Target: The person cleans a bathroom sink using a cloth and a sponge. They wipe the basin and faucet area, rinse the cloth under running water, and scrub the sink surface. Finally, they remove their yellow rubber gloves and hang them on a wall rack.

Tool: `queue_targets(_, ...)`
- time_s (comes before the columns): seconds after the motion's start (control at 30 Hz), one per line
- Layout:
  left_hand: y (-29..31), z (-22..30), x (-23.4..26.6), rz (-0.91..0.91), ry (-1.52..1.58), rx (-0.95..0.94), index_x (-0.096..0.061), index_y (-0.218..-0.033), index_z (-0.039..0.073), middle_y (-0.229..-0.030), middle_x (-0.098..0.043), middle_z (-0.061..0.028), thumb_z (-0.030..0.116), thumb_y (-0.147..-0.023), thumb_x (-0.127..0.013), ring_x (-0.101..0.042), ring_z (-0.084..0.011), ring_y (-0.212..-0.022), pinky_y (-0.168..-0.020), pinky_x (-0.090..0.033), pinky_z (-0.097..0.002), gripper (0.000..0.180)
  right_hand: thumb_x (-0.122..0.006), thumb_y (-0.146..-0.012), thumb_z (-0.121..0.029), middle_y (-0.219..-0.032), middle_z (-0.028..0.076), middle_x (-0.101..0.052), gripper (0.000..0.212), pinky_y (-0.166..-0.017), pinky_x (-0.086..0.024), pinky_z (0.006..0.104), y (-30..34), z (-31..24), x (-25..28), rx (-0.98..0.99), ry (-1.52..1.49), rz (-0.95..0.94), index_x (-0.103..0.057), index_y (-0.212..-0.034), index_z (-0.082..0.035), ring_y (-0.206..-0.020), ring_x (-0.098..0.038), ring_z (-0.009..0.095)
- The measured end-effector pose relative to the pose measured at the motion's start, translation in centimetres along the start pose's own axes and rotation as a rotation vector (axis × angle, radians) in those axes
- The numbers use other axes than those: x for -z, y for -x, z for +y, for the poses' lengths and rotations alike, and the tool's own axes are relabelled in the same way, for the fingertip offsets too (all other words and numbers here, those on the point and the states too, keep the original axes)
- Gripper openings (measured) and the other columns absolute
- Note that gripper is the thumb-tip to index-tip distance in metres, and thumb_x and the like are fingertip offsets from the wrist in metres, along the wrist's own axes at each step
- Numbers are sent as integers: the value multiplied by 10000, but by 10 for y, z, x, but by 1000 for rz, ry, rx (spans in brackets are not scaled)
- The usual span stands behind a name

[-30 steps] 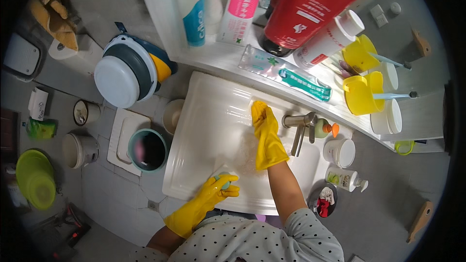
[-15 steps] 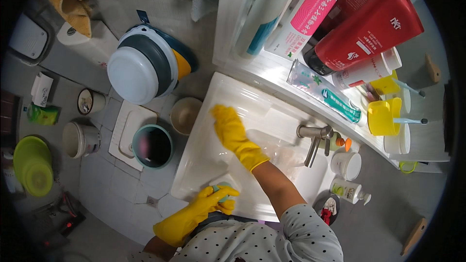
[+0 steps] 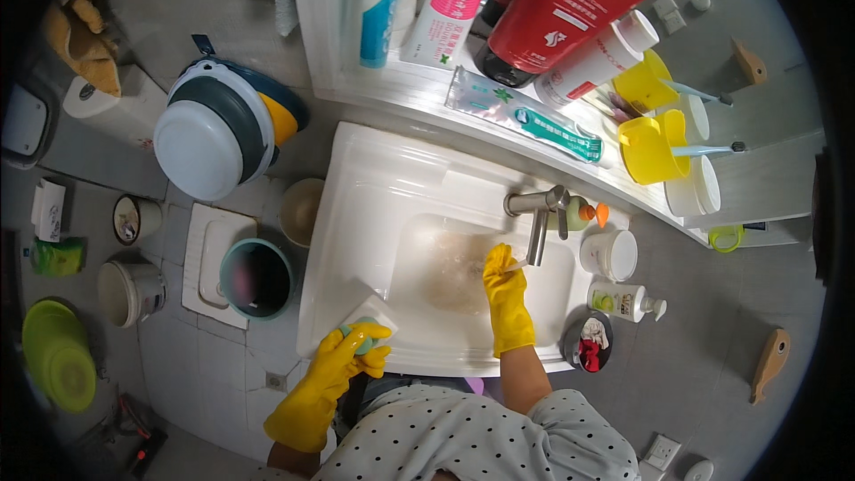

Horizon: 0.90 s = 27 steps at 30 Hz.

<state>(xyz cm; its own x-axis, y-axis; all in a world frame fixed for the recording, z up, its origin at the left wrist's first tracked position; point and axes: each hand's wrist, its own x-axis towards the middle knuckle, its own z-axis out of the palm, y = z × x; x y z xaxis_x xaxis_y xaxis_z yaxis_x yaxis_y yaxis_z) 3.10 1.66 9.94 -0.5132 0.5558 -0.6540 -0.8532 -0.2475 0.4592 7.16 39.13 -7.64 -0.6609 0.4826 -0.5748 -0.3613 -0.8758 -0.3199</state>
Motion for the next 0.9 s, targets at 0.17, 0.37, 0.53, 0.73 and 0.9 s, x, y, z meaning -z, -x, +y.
queue_targets(0.17,5,-7,-5,84,-23,35,-598,-1138,-28,-713,-606,-113,280,-1016,-458,-632,-211,-640,-915,-526,-373,360,-416,-991,-110,-1017,97,-615,209,-836,-517,317,-3,47,-115,-5,88,46,-564,-1072,13,-949,-593,256)
queue_targets(0.37,8,-10,-5,51,-28,14,-575,-1176,-46,-764,-649,-129,277,-1017,-458,-663,-228,-682,-894,-541,-371,379,-496,-991,-130,-1250,77,-597,322,-837,-491,239,-103,64,-81,334,669,-61,-516,-1298,-33,-1112,-585,186)
queue_targets(0.53,14,-21,9,14,-5,-49,-562,-1185,-63,-782,-657,-135,283,-1019,-449,-655,-222,-660,-860,-550,-365,400,-514,-1003,-148,-1286,36,-567,380,-889,-453,208,-81,73,-94,310,392,20,-450,-1369,-65,-1156,-544,131)
queue_targets(0.73,-14,-1,-19,-46,-166,11,-594,-1183,3,-818,-661,-141,321,-1008,-476,-603,-204,-600,-594,-506,-308,382,-499,-1005,-181,-1341,51,-544,412,-964,-440,257,-37,85,-54,407,1163,-433,-440,-1397,-67,-1165,-559,179)
queue_targets(0.9,-105,33,-74,-325,-518,-130,-628,-1129,83,-953,-673,-113,335,-992,-526,-596,-177,-613,-561,-458,-277,305,-499,-979,-140,-1125,98,-658,305,-915,-506,319,37,44,-18,68,1240,-30,-565,-1251,-18,-1040,-638,263)
